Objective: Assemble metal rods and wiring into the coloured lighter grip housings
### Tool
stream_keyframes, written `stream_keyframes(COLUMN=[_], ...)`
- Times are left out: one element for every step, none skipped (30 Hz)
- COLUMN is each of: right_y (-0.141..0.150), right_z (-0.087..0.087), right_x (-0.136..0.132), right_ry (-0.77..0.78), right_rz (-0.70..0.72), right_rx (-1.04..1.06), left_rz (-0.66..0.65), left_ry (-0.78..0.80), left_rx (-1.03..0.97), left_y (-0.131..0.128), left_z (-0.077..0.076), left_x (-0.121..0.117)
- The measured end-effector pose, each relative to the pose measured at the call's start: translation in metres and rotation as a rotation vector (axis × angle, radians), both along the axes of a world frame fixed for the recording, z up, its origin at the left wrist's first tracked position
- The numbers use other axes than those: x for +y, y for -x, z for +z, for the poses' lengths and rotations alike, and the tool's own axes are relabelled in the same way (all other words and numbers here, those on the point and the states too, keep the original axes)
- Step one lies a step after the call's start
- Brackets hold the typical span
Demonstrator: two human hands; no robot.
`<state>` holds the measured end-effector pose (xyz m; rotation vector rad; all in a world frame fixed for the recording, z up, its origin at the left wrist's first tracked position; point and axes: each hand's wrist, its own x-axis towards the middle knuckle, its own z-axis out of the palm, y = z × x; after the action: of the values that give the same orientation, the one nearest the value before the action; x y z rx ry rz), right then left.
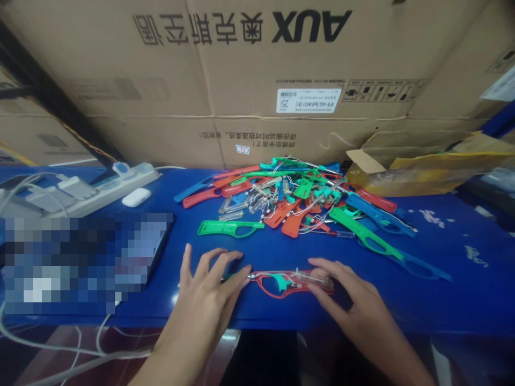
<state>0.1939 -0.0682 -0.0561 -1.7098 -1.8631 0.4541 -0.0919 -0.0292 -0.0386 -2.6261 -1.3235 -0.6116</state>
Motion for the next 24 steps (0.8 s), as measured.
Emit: stream_keyframes(right_y=[0.000,0.000,0.000,0.000,0.000,0.000,0.000,0.000,0.000,0.000,0.000,0.000,0.000,0.000,0.000,0.000,0.000,0.000,0.001,0.001,0.001,0.002,0.002,0.002], right_z=[0.000,0.000,0.000,0.000,0.000,-0.001,-0.001,-0.001,-0.001,-0.001,-0.001,-0.001,-0.001,0.000,0.001,0.002,0.004,0.005,0.007,0.008,0.009,0.009,0.009,0.009], right_x=[0.000,0.000,0.000,0.000,0.000,0.000,0.001,0.001,0.001,0.001,0.000,0.000,0.000,0.000,0.000,0.000,0.001,0.001,0.001,0.001,0.002,0.002,0.002,0.002], right_ry=[0.000,-0.006,-0.012,-0.019,-0.026,-0.034,-0.046,-0.059,-0.075,-0.093,-0.111,-0.129,-0.147,-0.162,-0.171,-0.173,-0.170,-0.159,-0.150,-0.138,-0.132,-0.128,-0.125,-0.126], right_rz=[0.006,0.015,0.026,0.038,0.048,0.058,0.068,0.077,0.085,0.092,0.101,0.109,0.114,0.119,0.128,0.140,0.156,0.174,0.191,0.207,0.217,0.223,0.227,0.230], right_rx=[0.003,0.004,0.003,0.001,-0.002,-0.007,-0.015,-0.027,-0.042,-0.057,-0.071,-0.085,-0.094,-0.101,-0.104,-0.103,-0.098,-0.091,-0.084,-0.080,-0.076,-0.074,-0.071,-0.066], left_rz=[0.004,0.009,0.007,-0.002,-0.016,-0.034,-0.050,-0.062,-0.073,-0.081,-0.087,-0.095,-0.106,-0.113,-0.117,-0.115,-0.106,-0.094,-0.080,-0.071,-0.067,-0.065,-0.062,-0.057], left_ry=[-0.005,-0.008,-0.005,0.008,0.031,0.059,0.085,0.110,0.130,0.140,0.151,0.163,0.174,0.175,0.169,0.159,0.144,0.131,0.123,0.125,0.131,0.139,0.148,0.155], left_rx=[-0.031,-0.071,-0.111,-0.147,-0.174,-0.188,-0.193,-0.192,-0.188,-0.187,-0.185,-0.182,-0.180,-0.179,-0.176,-0.170,-0.163,-0.153,-0.140,-0.127,-0.118,-0.111,-0.105,-0.100], left_y=[-0.001,-0.003,-0.004,-0.005,-0.005,-0.005,-0.005,-0.004,-0.003,-0.002,-0.001,-0.001,-0.001,-0.001,-0.001,-0.001,-0.001,-0.002,-0.003,-0.003,-0.004,-0.006,-0.007,-0.009], left_z=[-0.001,-0.002,-0.003,-0.004,-0.006,-0.006,-0.007,-0.006,-0.006,-0.004,-0.003,-0.001,0.001,0.003,0.005,0.007,0.009,0.011,0.012,0.012,0.013,0.013,0.013,0.013], left_x=[0.000,0.001,0.002,0.002,0.003,0.004,0.004,0.005,0.005,0.006,0.006,0.005,0.005,0.004,0.004,0.003,0.002,0.001,0.001,0.000,0.000,0.000,0.000,0.000])
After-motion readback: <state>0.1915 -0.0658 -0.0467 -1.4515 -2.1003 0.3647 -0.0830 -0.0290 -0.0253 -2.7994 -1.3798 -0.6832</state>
